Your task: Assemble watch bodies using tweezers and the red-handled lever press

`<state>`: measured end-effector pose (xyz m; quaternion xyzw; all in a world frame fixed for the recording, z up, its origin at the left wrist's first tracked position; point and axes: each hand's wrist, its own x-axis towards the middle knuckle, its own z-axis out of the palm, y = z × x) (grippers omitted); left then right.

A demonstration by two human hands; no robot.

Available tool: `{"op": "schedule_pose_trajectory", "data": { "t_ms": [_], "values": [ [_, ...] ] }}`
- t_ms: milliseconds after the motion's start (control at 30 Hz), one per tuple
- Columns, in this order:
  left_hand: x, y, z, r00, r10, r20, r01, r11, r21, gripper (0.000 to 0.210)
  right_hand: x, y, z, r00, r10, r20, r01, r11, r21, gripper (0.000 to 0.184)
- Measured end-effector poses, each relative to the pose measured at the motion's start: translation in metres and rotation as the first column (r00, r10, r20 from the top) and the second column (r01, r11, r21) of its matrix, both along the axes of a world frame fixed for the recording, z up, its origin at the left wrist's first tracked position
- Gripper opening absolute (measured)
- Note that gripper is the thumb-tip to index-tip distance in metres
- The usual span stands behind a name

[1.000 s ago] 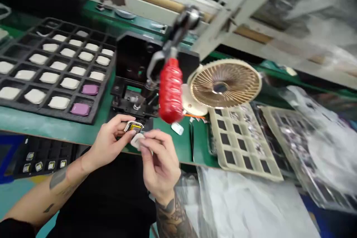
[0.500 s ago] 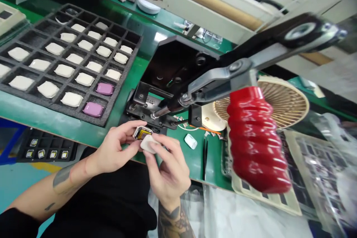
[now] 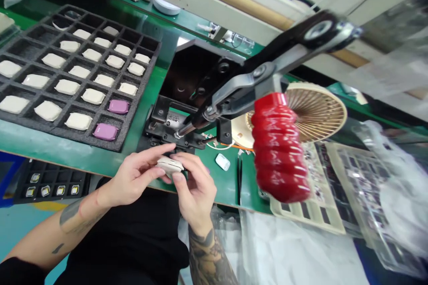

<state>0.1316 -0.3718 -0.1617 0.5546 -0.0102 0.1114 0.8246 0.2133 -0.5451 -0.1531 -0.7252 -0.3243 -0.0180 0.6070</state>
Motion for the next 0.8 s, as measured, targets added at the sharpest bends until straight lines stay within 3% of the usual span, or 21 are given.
{"op": "schedule_pose_trajectory", "data": {
  "t_ms": [100,200,400,600,733,800],
  "values": [
    [-0.003,0.003,0.0,1.0,-0.016,0.015,0.014,0.996,0.083,0.047,0.0,-0.001,0.002,0.998,-0.01,0.054,0.012,0.999,-0.041,0.017],
    [-0.004,0.003,0.001,0.998,0.039,0.045,-0.047,0.983,0.179,0.046,-0.003,-0.001,0.002,0.996,-0.033,0.086,0.038,0.998,-0.056,0.02],
    [-0.002,-0.001,0.002,0.978,0.131,0.165,-0.18,0.927,0.331,0.046,-0.014,0.009,-0.005,0.993,-0.11,0.05,0.108,0.993,0.044,0.026],
    [-0.002,-0.016,0.001,0.982,0.169,0.089,-0.181,0.973,0.145,0.039,-0.013,0.009,-0.01,0.983,-0.169,0.077,0.164,0.985,0.061,0.023],
    [-0.004,-0.021,-0.006,0.934,0.35,0.065,-0.356,0.92,0.165,0.028,-0.016,0.014,-0.008,0.99,-0.115,0.084,0.11,0.992,0.057,0.018],
    [-0.004,-0.021,-0.01,0.93,0.365,0.033,-0.366,0.92,0.138,0.023,-0.019,0.019,-0.007,0.989,-0.104,0.109,0.099,0.994,0.047,0.02]
  ]
}}
